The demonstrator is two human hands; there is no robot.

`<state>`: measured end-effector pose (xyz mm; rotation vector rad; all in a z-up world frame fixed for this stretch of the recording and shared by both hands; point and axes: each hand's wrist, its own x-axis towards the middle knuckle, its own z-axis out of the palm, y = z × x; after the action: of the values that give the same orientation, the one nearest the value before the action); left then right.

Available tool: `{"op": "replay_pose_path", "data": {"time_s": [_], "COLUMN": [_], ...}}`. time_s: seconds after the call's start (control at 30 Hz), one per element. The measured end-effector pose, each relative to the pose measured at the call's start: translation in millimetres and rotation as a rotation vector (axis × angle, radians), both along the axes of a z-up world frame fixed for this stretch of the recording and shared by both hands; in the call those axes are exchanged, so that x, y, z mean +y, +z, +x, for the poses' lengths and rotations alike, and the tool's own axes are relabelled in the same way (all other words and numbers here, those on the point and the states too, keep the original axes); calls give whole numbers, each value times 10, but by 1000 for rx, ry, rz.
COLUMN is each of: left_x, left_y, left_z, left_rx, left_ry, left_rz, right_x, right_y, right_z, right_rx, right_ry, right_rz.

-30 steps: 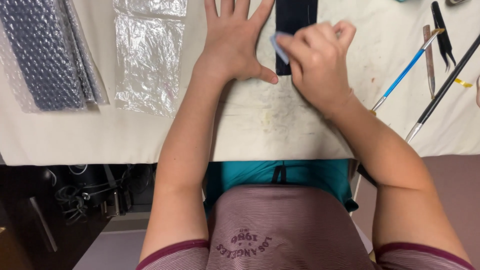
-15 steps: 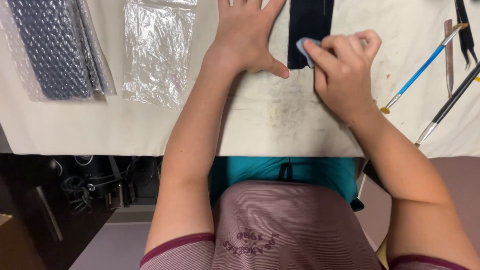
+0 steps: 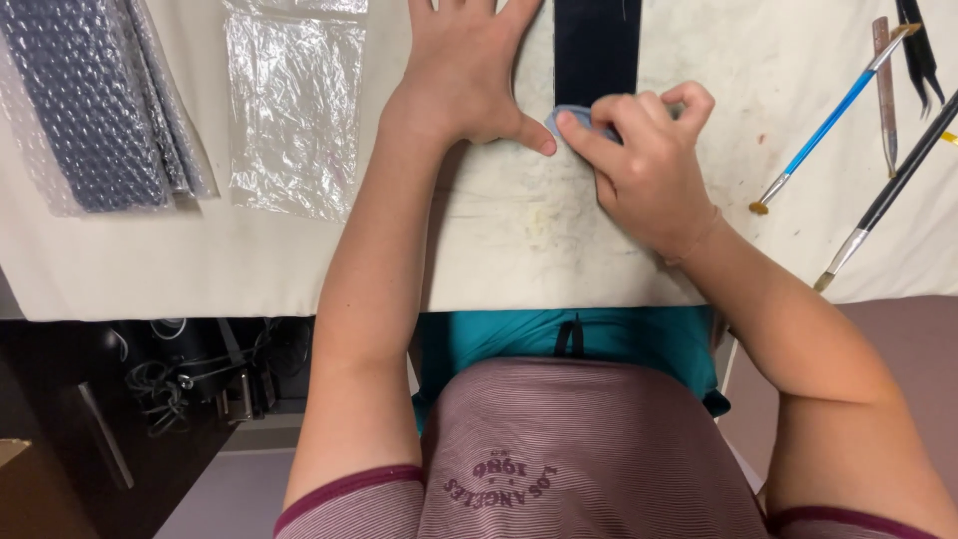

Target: Cleaning and polishing a mobile phone screen component using a brush, cleaning spray, and a cloth.

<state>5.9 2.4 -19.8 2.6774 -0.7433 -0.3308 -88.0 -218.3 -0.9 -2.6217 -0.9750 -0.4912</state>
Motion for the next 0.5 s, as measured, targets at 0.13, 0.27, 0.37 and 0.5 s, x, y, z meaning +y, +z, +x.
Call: {"op": "replay_pose_path", "data": {"time_s": [0.13, 0.27, 0.37, 0.5], "left_x": [-17, -19, -32, -38], "left_y": [20, -53, -67, -81], "left_z": [-4, -18, -27, -28], "left_rx": [26, -48, -67, -92], "left_ry": [12, 29, 40, 47], "left_rz": [36, 37, 58, 17], "right_x": [-142, -73, -30, -44], "right_y": [107, 175, 236, 160], "right_z": [-181, -338, -234, 97], "right_rx": [48, 119, 94, 77], "right_ry": [-66, -140, -162, -161], "right_rz": [-58, -165, -197, -166]}}
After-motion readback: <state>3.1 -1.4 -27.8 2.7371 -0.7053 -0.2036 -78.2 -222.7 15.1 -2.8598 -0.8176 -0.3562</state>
